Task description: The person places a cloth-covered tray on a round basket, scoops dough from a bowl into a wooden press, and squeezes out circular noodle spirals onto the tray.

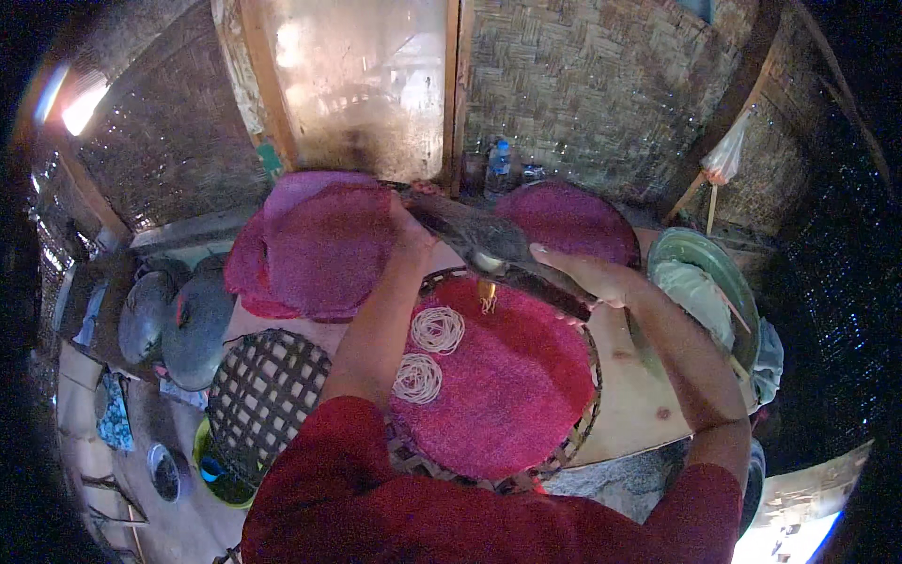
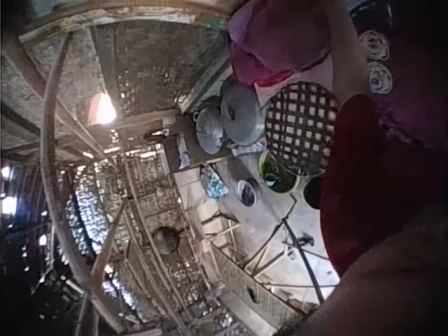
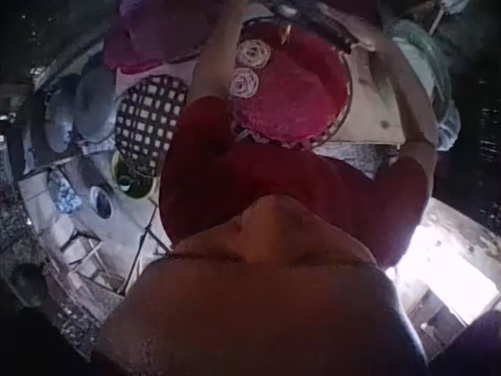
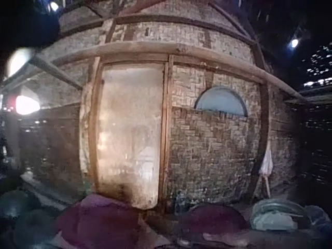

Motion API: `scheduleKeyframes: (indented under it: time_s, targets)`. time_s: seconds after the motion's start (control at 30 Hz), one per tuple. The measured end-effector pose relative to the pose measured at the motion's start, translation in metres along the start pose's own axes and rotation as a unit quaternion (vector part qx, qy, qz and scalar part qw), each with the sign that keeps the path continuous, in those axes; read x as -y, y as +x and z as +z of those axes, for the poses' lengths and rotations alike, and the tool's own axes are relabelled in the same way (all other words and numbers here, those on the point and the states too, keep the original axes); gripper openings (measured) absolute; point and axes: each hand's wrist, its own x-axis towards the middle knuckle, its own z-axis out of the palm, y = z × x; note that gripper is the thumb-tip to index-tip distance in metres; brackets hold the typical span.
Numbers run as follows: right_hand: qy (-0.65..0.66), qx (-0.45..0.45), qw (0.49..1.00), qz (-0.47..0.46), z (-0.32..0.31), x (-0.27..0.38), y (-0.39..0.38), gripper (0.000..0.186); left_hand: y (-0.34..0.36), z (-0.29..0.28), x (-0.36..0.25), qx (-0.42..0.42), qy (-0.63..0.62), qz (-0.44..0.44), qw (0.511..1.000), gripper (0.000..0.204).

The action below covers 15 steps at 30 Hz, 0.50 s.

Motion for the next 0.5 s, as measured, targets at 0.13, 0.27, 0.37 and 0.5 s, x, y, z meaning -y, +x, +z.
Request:
scheduleKeyframes:
  time_s: [0.13,0.27,0.37,0.5]
  targets:
    - [-0.024,-0.057,0.997,-0.036,0.003,-0.008,0.012,0.069,0.011,0.014,-0.011,0.067,0.052,-0.015,0.996,0.055]
    - [-0.048,-0.082,0.994,-0.047,0.000,-0.002,-0.015,0.066,-0.007,0.032,0.007,0.040,0.064,-0.002,0.997,0.047]
    - [-0.009,-0.021,1.000,0.003,-0.013,-0.001,-0.025,0.067,-0.004,0.031,0.018,0.049,0.049,-0.006,0.998,0.049]
    - [-0.041,-0.061,0.996,-0.052,-0.008,0.004,-0.013,0.067,0.011,0.034,0.009,0.075,0.060,0.008,0.995,0.053]
